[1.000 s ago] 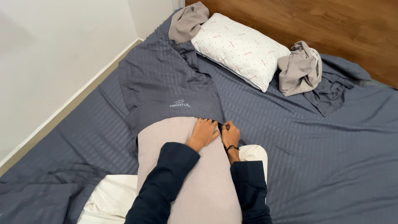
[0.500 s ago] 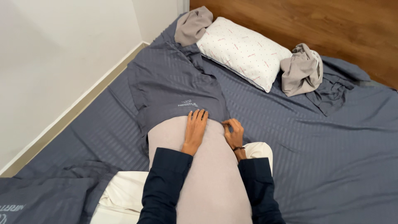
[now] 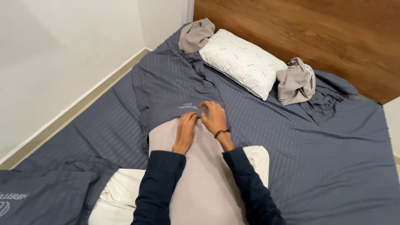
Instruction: The person sits on a bed and puts a dark blue pillowcase onto a light-colored pillow. They align the corners, pull the fabric over the pillow, and smooth the surface to fit the case properly.
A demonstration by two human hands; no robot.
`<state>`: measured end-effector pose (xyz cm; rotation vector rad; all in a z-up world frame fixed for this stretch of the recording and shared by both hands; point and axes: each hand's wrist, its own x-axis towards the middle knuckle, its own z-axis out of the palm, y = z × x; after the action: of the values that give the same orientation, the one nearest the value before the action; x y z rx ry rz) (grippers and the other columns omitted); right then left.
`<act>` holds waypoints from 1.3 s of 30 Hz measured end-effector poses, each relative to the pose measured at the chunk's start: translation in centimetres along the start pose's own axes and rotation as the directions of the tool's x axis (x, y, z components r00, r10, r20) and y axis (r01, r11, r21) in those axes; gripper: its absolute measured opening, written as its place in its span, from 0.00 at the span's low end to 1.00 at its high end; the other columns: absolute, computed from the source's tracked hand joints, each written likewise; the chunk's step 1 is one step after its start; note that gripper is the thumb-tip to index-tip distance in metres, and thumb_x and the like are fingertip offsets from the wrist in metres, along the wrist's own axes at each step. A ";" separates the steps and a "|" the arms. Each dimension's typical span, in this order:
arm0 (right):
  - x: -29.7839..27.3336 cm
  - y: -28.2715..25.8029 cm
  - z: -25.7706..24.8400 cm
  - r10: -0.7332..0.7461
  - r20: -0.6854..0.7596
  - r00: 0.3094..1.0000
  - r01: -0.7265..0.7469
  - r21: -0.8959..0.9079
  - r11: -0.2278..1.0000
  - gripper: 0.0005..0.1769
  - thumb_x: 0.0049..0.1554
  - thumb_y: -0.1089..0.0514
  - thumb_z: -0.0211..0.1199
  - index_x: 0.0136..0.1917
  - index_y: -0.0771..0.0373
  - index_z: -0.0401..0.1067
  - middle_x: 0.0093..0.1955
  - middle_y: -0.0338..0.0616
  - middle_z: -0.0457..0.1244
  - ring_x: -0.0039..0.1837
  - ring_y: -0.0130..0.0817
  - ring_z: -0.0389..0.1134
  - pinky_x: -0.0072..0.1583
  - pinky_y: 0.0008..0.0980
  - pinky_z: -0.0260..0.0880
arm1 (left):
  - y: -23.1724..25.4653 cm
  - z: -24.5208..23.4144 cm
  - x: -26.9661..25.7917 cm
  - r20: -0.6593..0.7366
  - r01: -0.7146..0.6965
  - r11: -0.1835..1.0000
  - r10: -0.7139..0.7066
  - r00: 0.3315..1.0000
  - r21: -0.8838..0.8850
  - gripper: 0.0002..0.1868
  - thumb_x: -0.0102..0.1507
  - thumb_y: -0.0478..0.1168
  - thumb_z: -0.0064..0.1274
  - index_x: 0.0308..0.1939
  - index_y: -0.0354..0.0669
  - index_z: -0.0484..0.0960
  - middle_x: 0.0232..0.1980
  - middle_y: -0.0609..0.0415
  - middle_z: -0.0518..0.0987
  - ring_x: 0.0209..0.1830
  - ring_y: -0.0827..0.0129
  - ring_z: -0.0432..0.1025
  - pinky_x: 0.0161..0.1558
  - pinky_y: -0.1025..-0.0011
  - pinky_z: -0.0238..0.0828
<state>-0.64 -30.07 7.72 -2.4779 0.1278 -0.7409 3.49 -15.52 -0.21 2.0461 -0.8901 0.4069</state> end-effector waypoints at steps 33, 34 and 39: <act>-5.5 -0.8 4.6 -0.008 -0.265 0.964 0.030 0.081 0.996 0.13 0.46 0.69 0.64 0.46 0.60 0.74 0.46 0.41 0.64 0.53 0.40 0.64 0.58 0.39 0.57 | -0.8 -5.1 -2.1 -0.192 0.099 0.991 -0.080 0.978 0.093 0.08 0.55 0.31 0.61 0.37 0.36 0.81 0.42 0.50 0.78 0.44 0.55 0.72 0.49 0.60 0.69; -5.4 -0.5 4.3 -0.006 -0.288 0.958 0.031 0.082 0.996 0.17 0.43 0.69 0.63 0.47 0.61 0.74 0.47 0.42 0.64 0.54 0.41 0.64 0.58 0.40 0.57 | -0.8 -5.2 -2.3 -0.200 0.088 0.992 -0.067 0.978 0.095 0.08 0.55 0.31 0.61 0.37 0.36 0.81 0.42 0.50 0.77 0.45 0.55 0.72 0.50 0.60 0.69; -5.4 3.9 3.9 0.144 -0.365 0.920 -0.132 0.057 0.990 0.10 0.48 0.69 0.66 0.43 0.58 0.77 0.47 0.41 0.65 0.52 0.39 0.66 0.57 0.38 0.60 | -2.9 -5.9 -2.8 -0.285 0.179 0.976 -0.137 0.949 0.125 0.09 0.56 0.28 0.57 0.41 0.35 0.81 0.47 0.47 0.77 0.49 0.52 0.72 0.52 0.59 0.69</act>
<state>-2.86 -30.24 0.27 -2.2464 0.4215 -1.1300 3.82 -8.43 0.03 2.1130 -0.5359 0.6679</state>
